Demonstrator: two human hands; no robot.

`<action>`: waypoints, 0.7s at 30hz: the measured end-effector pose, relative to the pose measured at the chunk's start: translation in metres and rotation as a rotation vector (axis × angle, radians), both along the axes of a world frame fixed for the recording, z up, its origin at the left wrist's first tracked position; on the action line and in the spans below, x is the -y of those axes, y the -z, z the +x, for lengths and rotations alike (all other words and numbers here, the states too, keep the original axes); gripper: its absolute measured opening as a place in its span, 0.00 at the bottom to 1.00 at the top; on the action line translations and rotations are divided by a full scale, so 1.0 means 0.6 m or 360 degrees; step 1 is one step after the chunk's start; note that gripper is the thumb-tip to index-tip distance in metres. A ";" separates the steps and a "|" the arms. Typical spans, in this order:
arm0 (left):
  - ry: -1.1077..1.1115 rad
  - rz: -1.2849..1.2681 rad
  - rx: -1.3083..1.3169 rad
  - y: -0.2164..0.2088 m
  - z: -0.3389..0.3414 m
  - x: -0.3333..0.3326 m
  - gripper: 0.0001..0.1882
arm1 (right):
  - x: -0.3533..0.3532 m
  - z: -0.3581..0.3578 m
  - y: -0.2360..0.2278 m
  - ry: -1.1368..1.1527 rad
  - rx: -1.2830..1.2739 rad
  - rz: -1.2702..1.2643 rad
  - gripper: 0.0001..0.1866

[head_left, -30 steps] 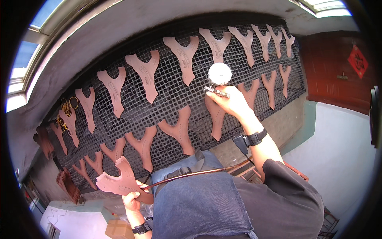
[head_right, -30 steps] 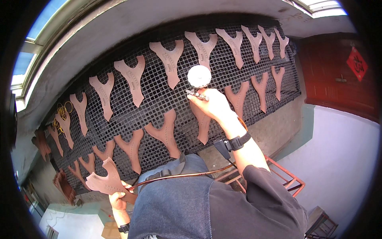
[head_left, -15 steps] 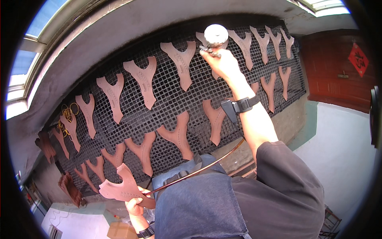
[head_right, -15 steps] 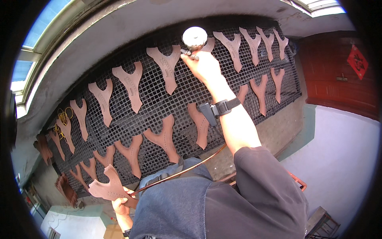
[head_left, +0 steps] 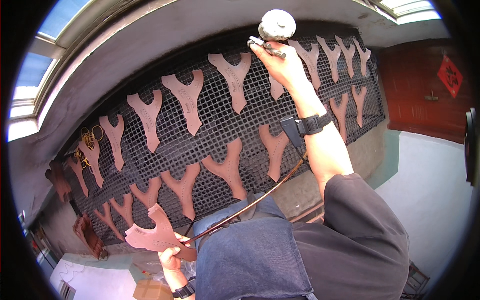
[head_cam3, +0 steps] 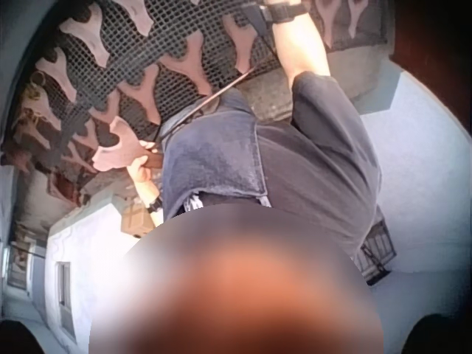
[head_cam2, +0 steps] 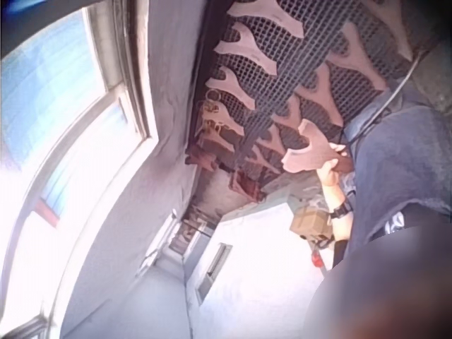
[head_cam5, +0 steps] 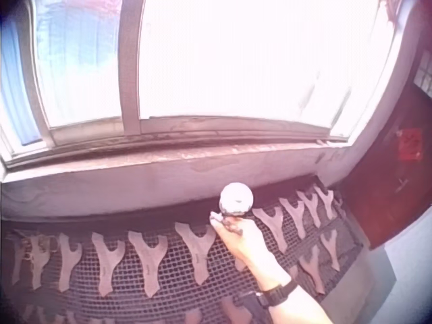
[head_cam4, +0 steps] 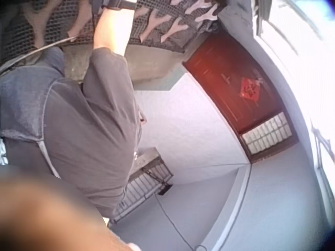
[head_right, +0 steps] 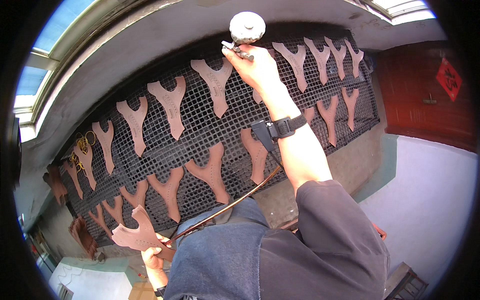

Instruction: Spray glue or treatment onto leather shoe components and arrange them on a drying rack.

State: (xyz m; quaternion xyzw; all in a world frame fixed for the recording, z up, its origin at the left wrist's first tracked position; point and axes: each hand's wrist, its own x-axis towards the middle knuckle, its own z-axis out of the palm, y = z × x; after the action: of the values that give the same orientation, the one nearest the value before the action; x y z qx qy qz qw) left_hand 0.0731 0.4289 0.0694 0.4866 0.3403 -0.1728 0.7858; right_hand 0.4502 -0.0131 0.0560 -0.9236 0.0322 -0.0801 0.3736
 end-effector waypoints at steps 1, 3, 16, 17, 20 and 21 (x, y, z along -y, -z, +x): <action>-0.0031 0.0021 -0.0023 0.000 -0.004 -0.001 0.24 | -0.007 -0.001 0.003 -0.0009 -0.0058 0.0068 0.22; -0.0102 0.0013 -0.0025 0.002 -0.011 -0.004 0.25 | -0.021 -0.003 0.013 -0.0127 -0.0091 0.0149 0.21; -0.0022 -0.0135 0.0071 0.029 -0.063 -0.120 0.24 | -0.095 -0.185 0.062 0.0109 -0.0608 0.0046 0.18; -0.0004 -0.0141 0.0095 0.036 -0.066 -0.136 0.24 | -0.107 -0.212 0.063 0.0085 -0.0525 0.0071 0.17; 0.0060 -0.0148 0.0127 0.043 -0.075 -0.199 0.24 | -0.137 -0.293 0.057 0.0168 -0.0601 0.0154 0.17; 0.0068 -0.0152 0.0140 0.046 -0.079 -0.219 0.24 | -0.151 -0.319 0.053 0.0249 -0.0628 0.0111 0.17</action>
State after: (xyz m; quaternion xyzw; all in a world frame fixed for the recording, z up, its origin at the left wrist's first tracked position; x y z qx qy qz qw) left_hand 0.0256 0.5606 0.0419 0.4629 0.2862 -0.1840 0.8185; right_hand 0.2589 0.0774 0.0242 -0.9025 0.1790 0.0747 0.3845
